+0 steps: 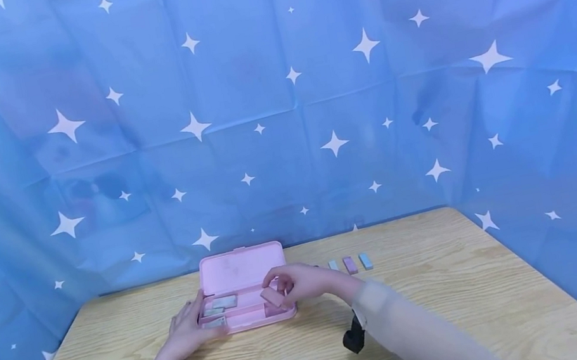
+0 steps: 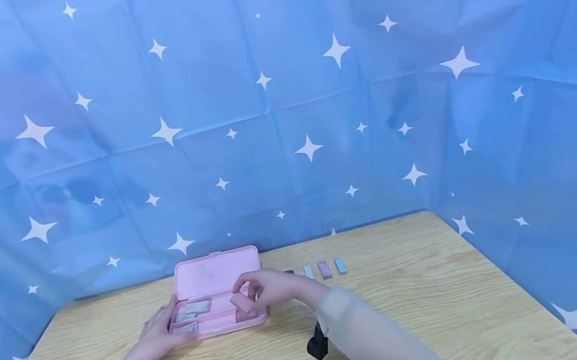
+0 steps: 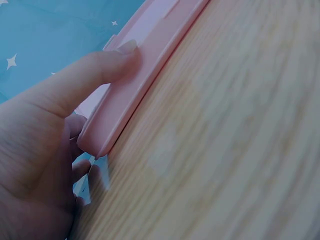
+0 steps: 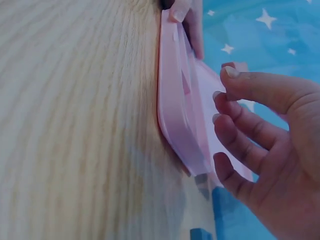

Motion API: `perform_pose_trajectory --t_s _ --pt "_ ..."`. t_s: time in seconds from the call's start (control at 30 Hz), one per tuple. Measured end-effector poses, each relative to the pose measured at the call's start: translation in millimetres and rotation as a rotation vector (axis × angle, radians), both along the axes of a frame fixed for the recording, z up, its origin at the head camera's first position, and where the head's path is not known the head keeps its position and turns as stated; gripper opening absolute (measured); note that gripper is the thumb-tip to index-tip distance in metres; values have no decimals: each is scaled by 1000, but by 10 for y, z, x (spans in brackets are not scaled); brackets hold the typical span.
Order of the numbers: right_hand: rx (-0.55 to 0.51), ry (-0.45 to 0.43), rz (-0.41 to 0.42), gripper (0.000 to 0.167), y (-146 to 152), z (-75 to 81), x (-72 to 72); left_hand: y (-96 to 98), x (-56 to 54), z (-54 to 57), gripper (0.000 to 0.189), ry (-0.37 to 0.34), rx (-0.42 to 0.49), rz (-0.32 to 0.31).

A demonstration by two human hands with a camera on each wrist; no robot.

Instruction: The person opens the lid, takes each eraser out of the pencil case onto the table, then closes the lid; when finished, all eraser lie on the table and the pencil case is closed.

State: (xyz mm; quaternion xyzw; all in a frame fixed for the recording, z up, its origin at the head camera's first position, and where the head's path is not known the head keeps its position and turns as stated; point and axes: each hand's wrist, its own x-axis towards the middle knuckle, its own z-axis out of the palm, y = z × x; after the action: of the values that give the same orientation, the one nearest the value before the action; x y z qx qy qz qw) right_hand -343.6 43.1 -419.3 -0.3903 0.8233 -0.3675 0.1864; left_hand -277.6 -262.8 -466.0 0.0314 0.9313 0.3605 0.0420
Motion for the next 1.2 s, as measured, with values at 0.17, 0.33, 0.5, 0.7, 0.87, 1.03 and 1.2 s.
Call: perform_pose_trajectory --t_s 0.17,0.33,0.5,0.7,0.87,1.03,1.2 --pt "-57 19 -49 42 109 -72 -1 -12 -12 -10 117 4 0 -2" --pt "-94 18 -88 41 208 -102 28 -17 -28 -20 117 8 2 -5" --pt "-128 3 -109 39 297 -124 72 -16 -37 -26 118 7 1 -5" --pt "-147 -2 -178 40 407 -147 121 -13 -36 -35 118 4 3 -5" --pt "-155 17 -225 39 491 -163 145 -18 -33 -32 119 2 -4 -12" --pt "-160 12 -254 39 565 -166 165 -27 -35 -29 118 3 -9 -21" --pt "-139 13 -276 39 629 -196 159 -38 -48 -45 119 4 -6 -19"
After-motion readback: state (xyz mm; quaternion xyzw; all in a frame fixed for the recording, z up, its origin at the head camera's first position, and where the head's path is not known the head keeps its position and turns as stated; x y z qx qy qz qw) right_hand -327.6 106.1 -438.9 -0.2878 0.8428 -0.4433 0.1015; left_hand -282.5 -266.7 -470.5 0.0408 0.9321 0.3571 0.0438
